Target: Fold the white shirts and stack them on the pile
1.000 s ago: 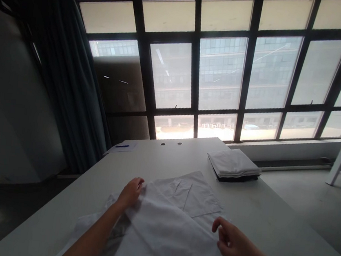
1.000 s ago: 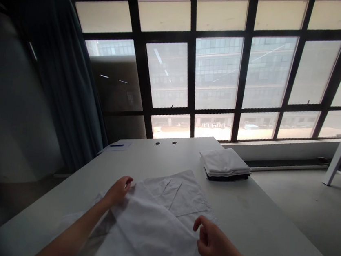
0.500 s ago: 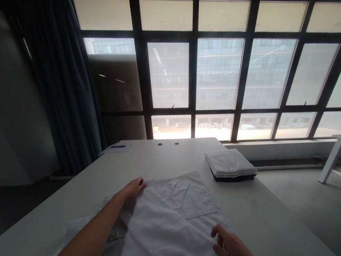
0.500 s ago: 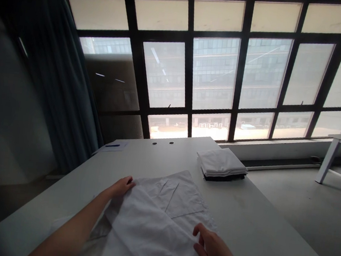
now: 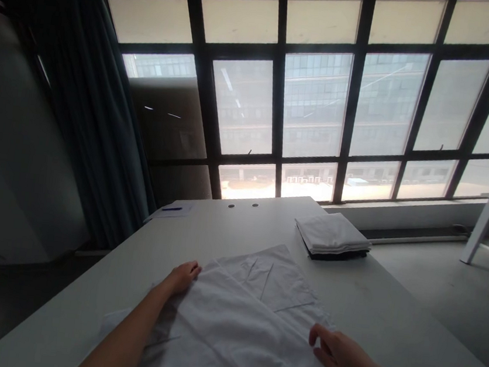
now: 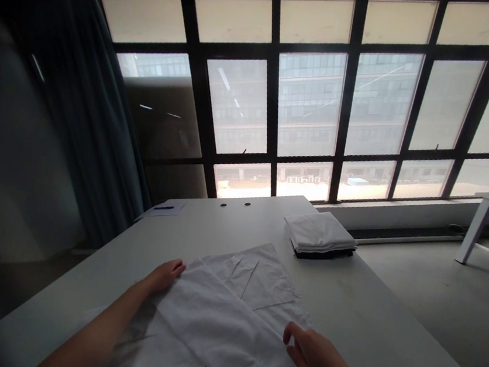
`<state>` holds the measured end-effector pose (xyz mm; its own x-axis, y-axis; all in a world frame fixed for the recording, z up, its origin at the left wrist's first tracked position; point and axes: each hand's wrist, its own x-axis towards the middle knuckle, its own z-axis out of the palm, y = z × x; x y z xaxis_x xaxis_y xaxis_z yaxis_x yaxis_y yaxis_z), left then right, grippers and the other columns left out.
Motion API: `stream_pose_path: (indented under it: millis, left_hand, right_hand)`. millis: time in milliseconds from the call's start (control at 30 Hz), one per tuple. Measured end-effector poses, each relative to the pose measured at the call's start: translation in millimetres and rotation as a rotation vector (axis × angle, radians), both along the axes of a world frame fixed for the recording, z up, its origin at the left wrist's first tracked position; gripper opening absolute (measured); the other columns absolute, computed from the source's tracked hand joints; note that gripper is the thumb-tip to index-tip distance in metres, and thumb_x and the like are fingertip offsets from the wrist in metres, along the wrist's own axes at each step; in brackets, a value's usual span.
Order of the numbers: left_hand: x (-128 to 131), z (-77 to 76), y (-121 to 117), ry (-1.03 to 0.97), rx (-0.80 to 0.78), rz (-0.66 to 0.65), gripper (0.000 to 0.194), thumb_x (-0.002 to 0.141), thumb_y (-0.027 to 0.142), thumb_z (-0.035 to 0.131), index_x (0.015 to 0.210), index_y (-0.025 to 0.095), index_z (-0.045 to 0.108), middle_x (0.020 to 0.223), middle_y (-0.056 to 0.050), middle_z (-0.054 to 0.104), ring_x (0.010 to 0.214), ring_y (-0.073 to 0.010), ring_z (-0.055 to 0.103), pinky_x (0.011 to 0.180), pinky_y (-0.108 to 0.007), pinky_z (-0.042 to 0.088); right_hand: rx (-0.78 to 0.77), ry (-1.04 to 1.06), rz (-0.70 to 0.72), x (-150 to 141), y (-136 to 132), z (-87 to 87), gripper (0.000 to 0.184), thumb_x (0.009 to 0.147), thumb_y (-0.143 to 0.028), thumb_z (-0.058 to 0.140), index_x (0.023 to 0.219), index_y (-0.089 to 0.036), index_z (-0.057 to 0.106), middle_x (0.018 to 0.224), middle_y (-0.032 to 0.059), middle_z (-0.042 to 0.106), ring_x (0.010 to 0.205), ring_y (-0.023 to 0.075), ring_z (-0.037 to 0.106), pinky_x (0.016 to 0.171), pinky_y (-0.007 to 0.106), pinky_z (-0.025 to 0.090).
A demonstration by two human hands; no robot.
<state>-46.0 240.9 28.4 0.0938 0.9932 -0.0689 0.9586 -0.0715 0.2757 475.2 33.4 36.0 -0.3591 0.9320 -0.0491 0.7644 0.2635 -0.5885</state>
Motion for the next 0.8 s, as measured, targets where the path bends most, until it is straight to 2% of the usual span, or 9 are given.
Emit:
stream_pose_path:
  millis: [233, 400, 667, 800]
  left_hand:
    - [-40.4, 2.3, -5.9, 0.023, -0.005, 0.054, 0.036, 0.099, 0.051, 0.057, 0.104, 0.017, 0.067, 0.099, -0.004, 0.070, 0.089, -0.0181, 0.067, 0.086, -0.039, 0.055]
    - [-74.6, 3.5, -18.6, -0.039, 0.033, 0.064, 0.040, 0.092, 0.058, 0.051, 0.082, 0.022, 0.064, 0.086, -0.005, 0.072, 0.085, -0.0227, 0.066, 0.079, -0.032, 0.047]
    - [-114.3, 11.3, -58.1, -0.213, 0.097, 0.137, 0.058, 0.082, 0.074, 0.046, 0.091, 0.021, 0.069, 0.085, -0.002, 0.073, 0.079, -0.0216, 0.067, 0.070, -0.028, 0.049]
    - [-121.3, 13.2, -63.5, -0.237, 0.116, 0.181, 0.058, 0.078, 0.075, 0.050, 0.087, 0.021, 0.070, 0.076, -0.001, 0.071, 0.071, -0.0211, 0.066, 0.064, -0.027, 0.048]
  right_hand:
    - [0.023, -0.040, 0.019, -3.2, -6.8, 1.1, 0.021, 0.092, -0.029, 0.050, 0.105, -0.029, 0.067, 0.090, 0.0034, 0.073, 0.082, 0.0216, 0.065, 0.072, 0.029, 0.040]
    - [0.023, -0.044, 0.035, -3.8, -4.2, 1.6, 0.018, 0.091, -0.026, 0.051, 0.101, -0.027, 0.067, 0.091, 0.0034, 0.073, 0.083, 0.0208, 0.066, 0.073, 0.028, 0.040]
    - [0.068, -0.086, -0.006, -7.8, -1.7, 0.2, 0.018, 0.092, -0.028, 0.051, 0.098, -0.026, 0.067, 0.089, 0.0055, 0.075, 0.082, 0.0231, 0.069, 0.073, 0.029, 0.041]
    - [0.083, -0.044, 0.000, -9.7, -1.8, -0.4, 0.017, 0.092, -0.027, 0.050, 0.097, -0.026, 0.066, 0.087, 0.0040, 0.073, 0.080, 0.0211, 0.067, 0.072, 0.028, 0.041]
